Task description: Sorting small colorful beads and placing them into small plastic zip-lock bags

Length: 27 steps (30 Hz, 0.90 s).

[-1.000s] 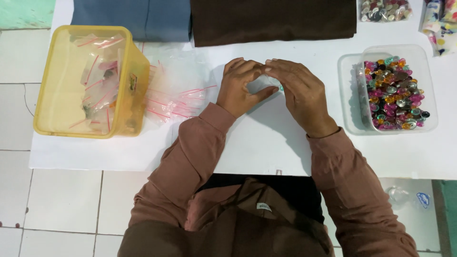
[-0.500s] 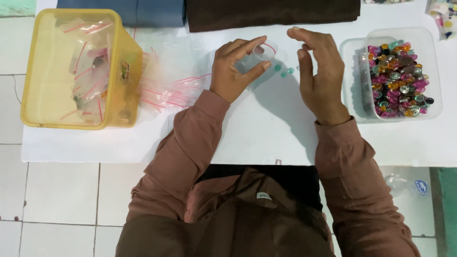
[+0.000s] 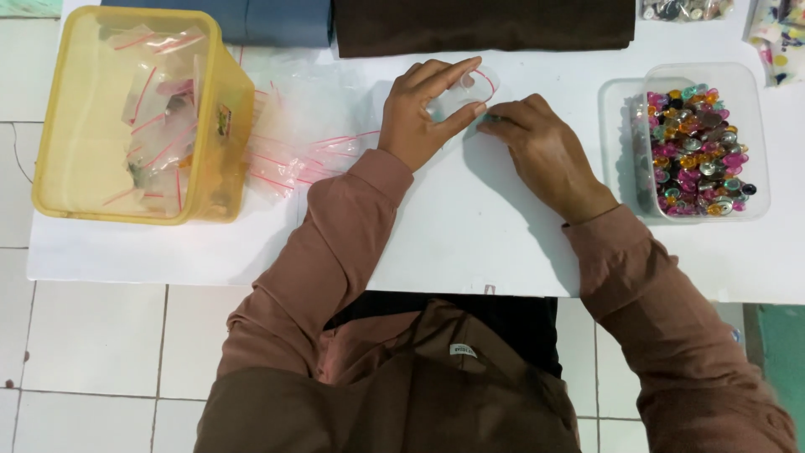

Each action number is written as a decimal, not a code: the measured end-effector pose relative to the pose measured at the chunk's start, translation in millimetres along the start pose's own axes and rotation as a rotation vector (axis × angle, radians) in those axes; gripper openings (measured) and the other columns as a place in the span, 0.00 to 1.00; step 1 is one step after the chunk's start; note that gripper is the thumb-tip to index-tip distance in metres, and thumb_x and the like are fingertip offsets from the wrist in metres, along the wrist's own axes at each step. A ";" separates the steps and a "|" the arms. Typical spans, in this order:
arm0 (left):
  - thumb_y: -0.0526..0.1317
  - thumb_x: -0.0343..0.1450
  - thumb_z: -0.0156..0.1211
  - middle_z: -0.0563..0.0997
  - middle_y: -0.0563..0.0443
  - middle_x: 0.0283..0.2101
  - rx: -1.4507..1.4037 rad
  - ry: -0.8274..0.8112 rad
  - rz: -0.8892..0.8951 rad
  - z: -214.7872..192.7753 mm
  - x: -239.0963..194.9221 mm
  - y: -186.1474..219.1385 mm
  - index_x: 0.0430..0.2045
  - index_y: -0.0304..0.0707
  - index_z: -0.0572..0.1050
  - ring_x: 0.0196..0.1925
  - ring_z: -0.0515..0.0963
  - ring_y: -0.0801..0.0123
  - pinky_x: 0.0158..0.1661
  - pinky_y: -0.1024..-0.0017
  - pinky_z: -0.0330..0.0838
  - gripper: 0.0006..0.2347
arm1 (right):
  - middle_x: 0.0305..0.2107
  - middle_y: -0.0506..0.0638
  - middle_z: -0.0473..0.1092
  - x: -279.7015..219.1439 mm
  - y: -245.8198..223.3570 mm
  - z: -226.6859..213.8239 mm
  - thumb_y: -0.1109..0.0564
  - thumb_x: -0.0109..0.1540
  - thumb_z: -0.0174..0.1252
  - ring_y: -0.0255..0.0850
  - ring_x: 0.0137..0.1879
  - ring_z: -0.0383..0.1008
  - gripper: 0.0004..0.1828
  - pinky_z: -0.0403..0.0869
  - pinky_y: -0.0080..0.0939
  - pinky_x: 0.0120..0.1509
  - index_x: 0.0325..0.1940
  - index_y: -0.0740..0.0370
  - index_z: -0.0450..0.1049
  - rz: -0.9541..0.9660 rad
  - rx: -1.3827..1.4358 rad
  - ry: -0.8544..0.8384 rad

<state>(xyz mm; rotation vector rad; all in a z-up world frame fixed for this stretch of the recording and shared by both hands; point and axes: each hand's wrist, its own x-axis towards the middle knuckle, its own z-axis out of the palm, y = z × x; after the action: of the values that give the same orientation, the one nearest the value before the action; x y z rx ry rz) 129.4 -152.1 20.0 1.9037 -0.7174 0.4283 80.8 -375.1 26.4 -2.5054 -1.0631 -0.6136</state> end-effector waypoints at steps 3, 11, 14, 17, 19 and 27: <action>0.45 0.73 0.70 0.80 0.66 0.45 -0.026 0.010 -0.068 -0.1 5.1 -1.9 0.58 0.59 0.74 0.51 0.78 0.75 0.57 0.74 0.71 0.18 | 0.47 0.60 0.76 18.5 11.0 0.6 0.75 0.65 0.63 0.55 0.46 0.71 0.12 0.75 0.49 0.49 0.51 0.70 0.82 0.036 0.046 0.023; 0.46 0.73 0.69 0.80 0.66 0.44 -0.046 0.007 -0.066 -1.6 -2.2 4.9 0.57 0.58 0.75 0.48 0.77 0.76 0.53 0.75 0.71 0.17 | 0.44 0.59 0.72 12.9 10.1 -2.3 0.78 0.67 0.59 0.54 0.49 0.70 0.11 0.73 0.49 0.53 0.50 0.72 0.81 0.112 0.176 0.139; 0.46 0.73 0.69 0.80 0.67 0.44 -0.038 -0.045 -0.071 0.8 -2.8 7.3 0.57 0.59 0.75 0.48 0.76 0.74 0.53 0.74 0.71 0.18 | 0.46 0.60 0.71 17.7 1.3 -21.1 0.80 0.69 0.57 0.54 0.53 0.73 0.14 0.75 0.48 0.57 0.52 0.71 0.80 0.194 0.276 0.255; 0.48 0.73 0.68 0.81 0.67 0.44 -0.003 -0.096 -0.051 5.1 -7.9 9.5 0.58 0.60 0.74 0.47 0.76 0.74 0.55 0.72 0.70 0.18 | 0.47 0.63 0.72 22.0 -13.4 -35.4 0.82 0.69 0.59 0.55 0.55 0.76 0.14 0.78 0.49 0.58 0.52 0.71 0.79 0.205 0.296 0.377; 0.50 0.73 0.67 0.81 0.67 0.44 0.031 -0.120 -0.030 6.6 -7.4 10.1 0.58 0.60 0.74 0.47 0.76 0.74 0.55 0.71 0.69 0.18 | 0.47 0.65 0.72 25.5 -17.8 -38.5 0.82 0.69 0.62 0.56 0.55 0.76 0.12 0.78 0.49 0.58 0.51 0.72 0.78 0.163 0.286 0.438; 0.46 0.72 0.71 0.80 0.63 0.45 0.041 -0.115 -0.013 11.3 -9.6 5.7 0.58 0.52 0.74 0.47 0.76 0.69 0.53 0.69 0.70 0.20 | 0.52 0.64 0.75 26.5 -21.0 -35.2 0.79 0.69 0.62 0.55 0.53 0.77 0.12 0.77 0.49 0.58 0.54 0.73 0.76 -0.002 0.330 0.384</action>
<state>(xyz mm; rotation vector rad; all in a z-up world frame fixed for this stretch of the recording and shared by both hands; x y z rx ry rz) 118.2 -161.3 13.6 1.9828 -0.7768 0.3296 73.0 -362.3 72.8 -2.0024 -0.9335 -0.8068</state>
